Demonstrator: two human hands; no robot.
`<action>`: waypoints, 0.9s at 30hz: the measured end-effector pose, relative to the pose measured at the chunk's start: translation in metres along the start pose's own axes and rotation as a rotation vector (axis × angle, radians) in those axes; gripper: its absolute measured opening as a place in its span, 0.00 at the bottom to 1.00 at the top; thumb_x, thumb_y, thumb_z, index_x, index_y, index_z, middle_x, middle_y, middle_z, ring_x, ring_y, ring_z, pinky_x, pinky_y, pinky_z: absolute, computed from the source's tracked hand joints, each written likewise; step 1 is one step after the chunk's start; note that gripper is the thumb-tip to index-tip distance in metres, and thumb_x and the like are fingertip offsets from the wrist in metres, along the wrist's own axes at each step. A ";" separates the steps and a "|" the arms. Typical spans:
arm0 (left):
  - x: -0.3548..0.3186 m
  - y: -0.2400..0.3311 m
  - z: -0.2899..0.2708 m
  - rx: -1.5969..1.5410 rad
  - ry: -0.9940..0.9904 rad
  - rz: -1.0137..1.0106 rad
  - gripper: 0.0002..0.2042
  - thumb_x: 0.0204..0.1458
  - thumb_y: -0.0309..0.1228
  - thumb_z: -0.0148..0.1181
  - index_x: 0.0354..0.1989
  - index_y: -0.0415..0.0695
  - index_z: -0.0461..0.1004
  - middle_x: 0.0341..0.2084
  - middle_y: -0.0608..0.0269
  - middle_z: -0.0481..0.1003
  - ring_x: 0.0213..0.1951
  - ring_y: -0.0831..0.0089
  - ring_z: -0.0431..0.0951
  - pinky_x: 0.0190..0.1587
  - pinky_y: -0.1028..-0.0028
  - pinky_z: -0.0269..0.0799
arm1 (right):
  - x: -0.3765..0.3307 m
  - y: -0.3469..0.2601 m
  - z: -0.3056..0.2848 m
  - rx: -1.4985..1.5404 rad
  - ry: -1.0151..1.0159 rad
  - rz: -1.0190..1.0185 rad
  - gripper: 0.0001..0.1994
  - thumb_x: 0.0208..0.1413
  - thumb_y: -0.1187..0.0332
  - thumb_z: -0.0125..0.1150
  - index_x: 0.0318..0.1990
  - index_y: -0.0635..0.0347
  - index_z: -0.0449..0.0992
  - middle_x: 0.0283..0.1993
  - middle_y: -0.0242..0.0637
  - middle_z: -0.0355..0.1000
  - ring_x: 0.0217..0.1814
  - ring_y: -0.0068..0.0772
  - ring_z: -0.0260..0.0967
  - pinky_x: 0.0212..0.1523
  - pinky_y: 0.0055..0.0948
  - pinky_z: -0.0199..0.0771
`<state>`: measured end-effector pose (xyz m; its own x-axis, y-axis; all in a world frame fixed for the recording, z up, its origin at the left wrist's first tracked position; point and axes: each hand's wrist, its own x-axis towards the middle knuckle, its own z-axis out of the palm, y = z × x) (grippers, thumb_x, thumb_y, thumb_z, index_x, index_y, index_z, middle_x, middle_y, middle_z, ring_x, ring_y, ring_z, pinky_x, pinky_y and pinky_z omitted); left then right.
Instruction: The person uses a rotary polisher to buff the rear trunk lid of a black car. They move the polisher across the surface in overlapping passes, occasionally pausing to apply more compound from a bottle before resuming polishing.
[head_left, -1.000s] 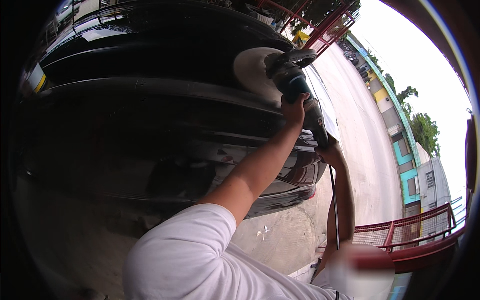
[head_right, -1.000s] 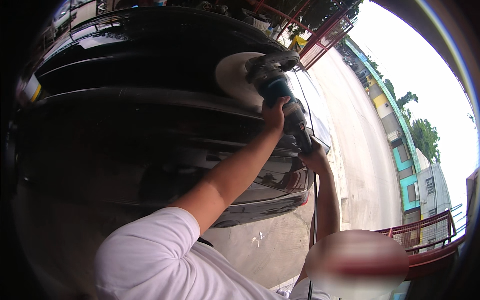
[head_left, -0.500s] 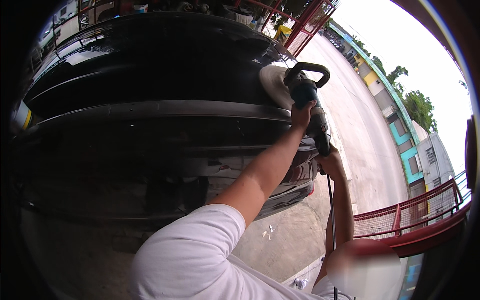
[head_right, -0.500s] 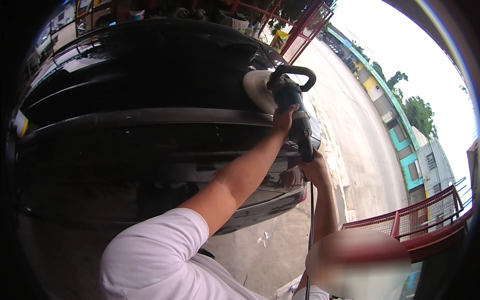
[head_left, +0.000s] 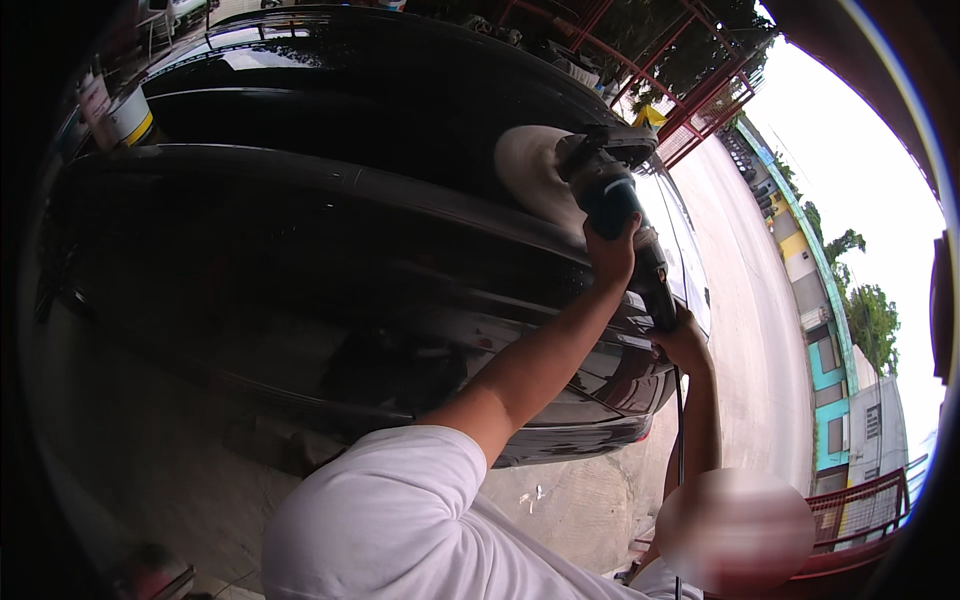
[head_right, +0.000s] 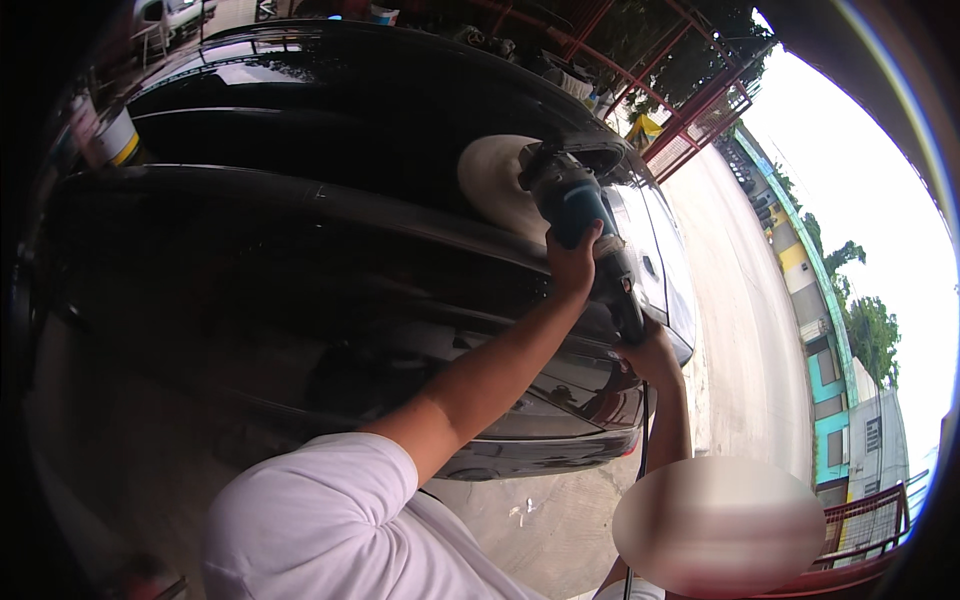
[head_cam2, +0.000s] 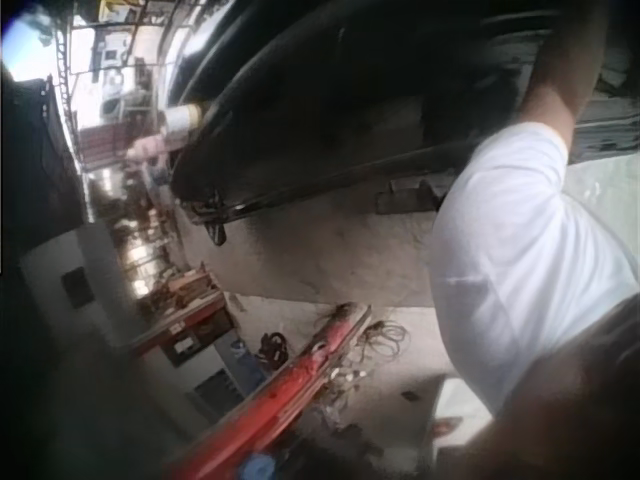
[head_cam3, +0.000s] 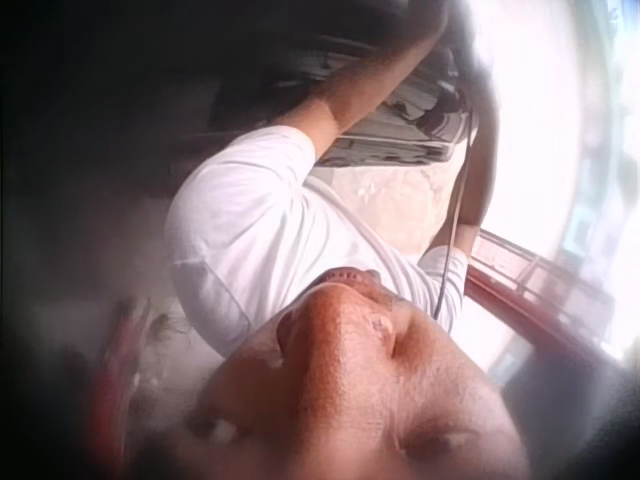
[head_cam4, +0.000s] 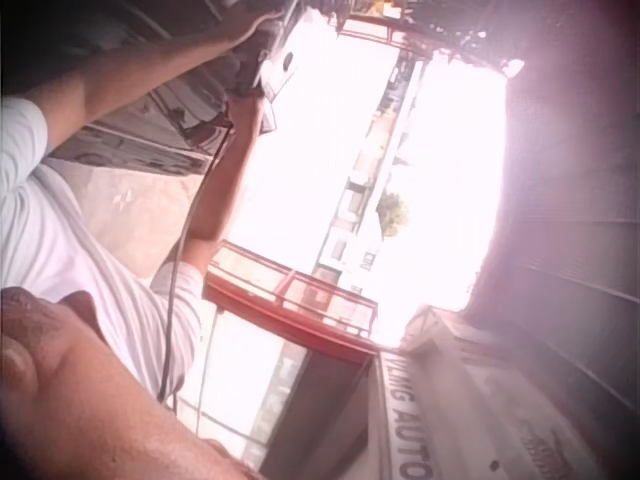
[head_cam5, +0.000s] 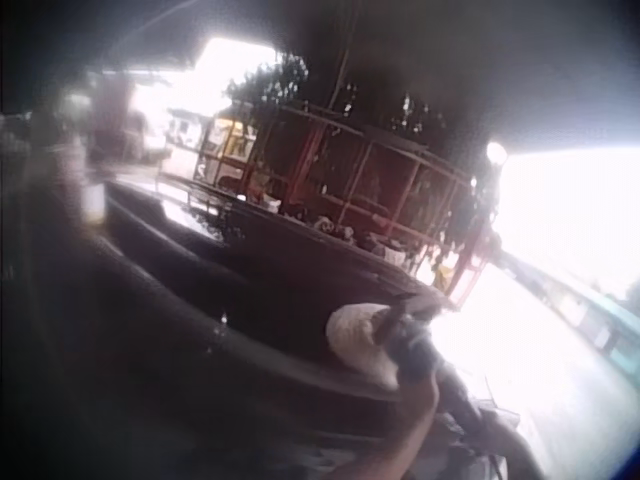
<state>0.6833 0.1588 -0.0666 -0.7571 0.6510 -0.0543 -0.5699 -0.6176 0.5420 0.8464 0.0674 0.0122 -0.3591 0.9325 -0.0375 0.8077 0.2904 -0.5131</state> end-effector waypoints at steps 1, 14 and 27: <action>0.006 0.017 -0.008 0.008 0.025 0.026 0.37 0.50 0.37 0.81 0.62 0.32 0.65 0.52 0.50 0.75 0.52 0.61 0.78 0.58 0.63 0.74 | 0.003 -0.013 0.006 -0.031 -0.008 -0.047 0.19 0.48 0.78 0.67 0.50 0.65 0.74 0.25 0.37 0.75 0.21 0.27 0.73 0.21 0.33 0.71; 0.165 0.271 -0.160 0.074 0.296 0.272 0.43 0.48 0.54 0.79 0.61 0.32 0.70 0.54 0.42 0.76 0.55 0.51 0.79 0.60 0.58 0.74 | 0.044 -0.281 0.141 -0.028 -0.271 -0.290 0.18 0.51 0.76 0.65 0.51 0.64 0.74 0.22 0.34 0.73 0.19 0.24 0.72 0.19 0.29 0.70; 0.291 0.532 -0.297 -0.187 0.221 0.192 0.41 0.51 0.50 0.76 0.64 0.30 0.68 0.55 0.42 0.75 0.54 0.56 0.81 0.56 0.61 0.80 | 0.050 -0.540 0.283 -0.054 -0.319 -0.446 0.25 0.54 0.70 0.72 0.59 0.63 0.74 0.27 0.37 0.78 0.23 0.28 0.77 0.23 0.31 0.76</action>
<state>0.0647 -0.1112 -0.0428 -0.8953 0.4167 -0.1575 -0.4437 -0.8031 0.3977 0.2594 -0.1038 0.0445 -0.7891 0.6077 -0.0891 0.5649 0.6611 -0.4939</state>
